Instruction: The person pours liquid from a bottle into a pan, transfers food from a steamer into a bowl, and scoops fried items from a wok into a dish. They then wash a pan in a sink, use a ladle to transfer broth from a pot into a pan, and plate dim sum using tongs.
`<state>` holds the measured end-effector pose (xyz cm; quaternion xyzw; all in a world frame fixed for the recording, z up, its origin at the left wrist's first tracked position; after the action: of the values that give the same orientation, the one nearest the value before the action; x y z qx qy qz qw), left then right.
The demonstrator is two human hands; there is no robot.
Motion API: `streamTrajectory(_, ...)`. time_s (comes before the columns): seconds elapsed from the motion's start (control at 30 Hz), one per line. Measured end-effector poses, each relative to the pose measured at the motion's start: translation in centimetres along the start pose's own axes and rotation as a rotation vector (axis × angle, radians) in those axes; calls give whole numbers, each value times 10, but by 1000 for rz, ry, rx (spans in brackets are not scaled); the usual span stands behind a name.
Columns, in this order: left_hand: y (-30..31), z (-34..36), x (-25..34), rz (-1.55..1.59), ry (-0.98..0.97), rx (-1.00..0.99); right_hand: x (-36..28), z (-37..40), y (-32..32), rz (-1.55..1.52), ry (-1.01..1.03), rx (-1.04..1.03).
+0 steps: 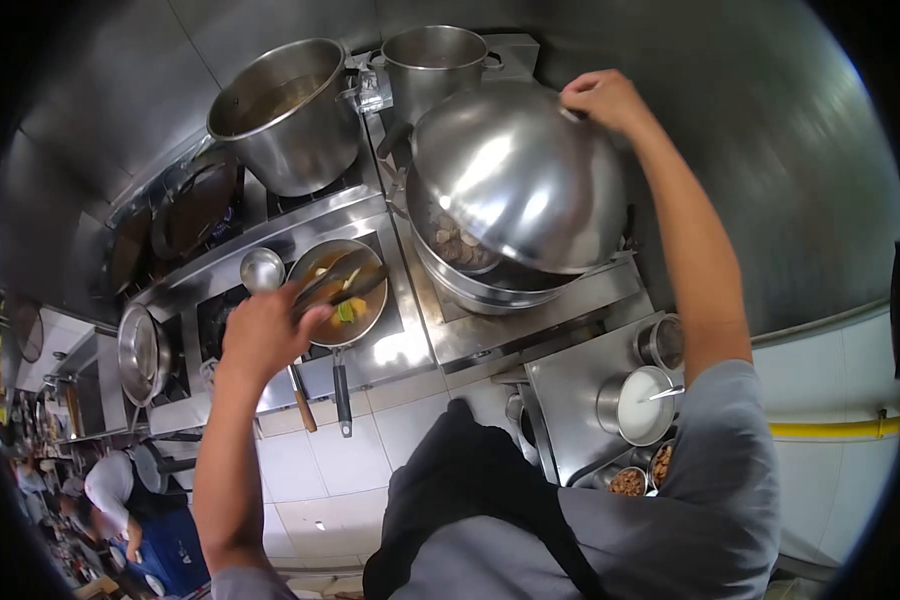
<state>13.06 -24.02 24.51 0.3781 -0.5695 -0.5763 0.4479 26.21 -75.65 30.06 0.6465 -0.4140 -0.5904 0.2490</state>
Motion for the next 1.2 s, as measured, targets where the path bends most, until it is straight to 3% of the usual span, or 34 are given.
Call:
streamTrajectory(0.17, -6, -104, 82, -159, -90, 3, 64, -20, 57, -331, -153, -2)
streamTrajectory(0.27, -13, -158, 125, -155, -37, -50, 88, -28, 67, -428, -186, 30)
streamTrajectory(0.43, -43, -253, 158, -136, -32, -17, 99, -30, 74, -503, -204, 55)
streamTrajectory(0.53, -48, -290, 176, -209, -30, -122, 97, -29, 74, -537, -189, 23)
streamTrajectory(0.97, -77, -377, 201, -397, -139, -136, 106, -38, 83, -498, -237, 39)
streamTrajectory(1.03, -66, -364, 215, -456, -216, -160, 106, -36, 80, -507, -240, 39)
streamTrajectory(1.2, -55, -351, 221, -489, -163, -210, 103, -33, 83, -490, -260, 40)
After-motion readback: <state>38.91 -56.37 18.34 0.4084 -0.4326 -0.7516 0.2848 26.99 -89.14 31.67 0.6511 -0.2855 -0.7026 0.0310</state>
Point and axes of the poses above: each hand's wrist, its own z-axis away from the middle knuckle, its own y-axis out of the back of the hand, x = y × z, the point moved 5 cm from there along -z, towards the middle knuckle, and after that the axes turned 3 degrees about y, right-handed, at the moved point
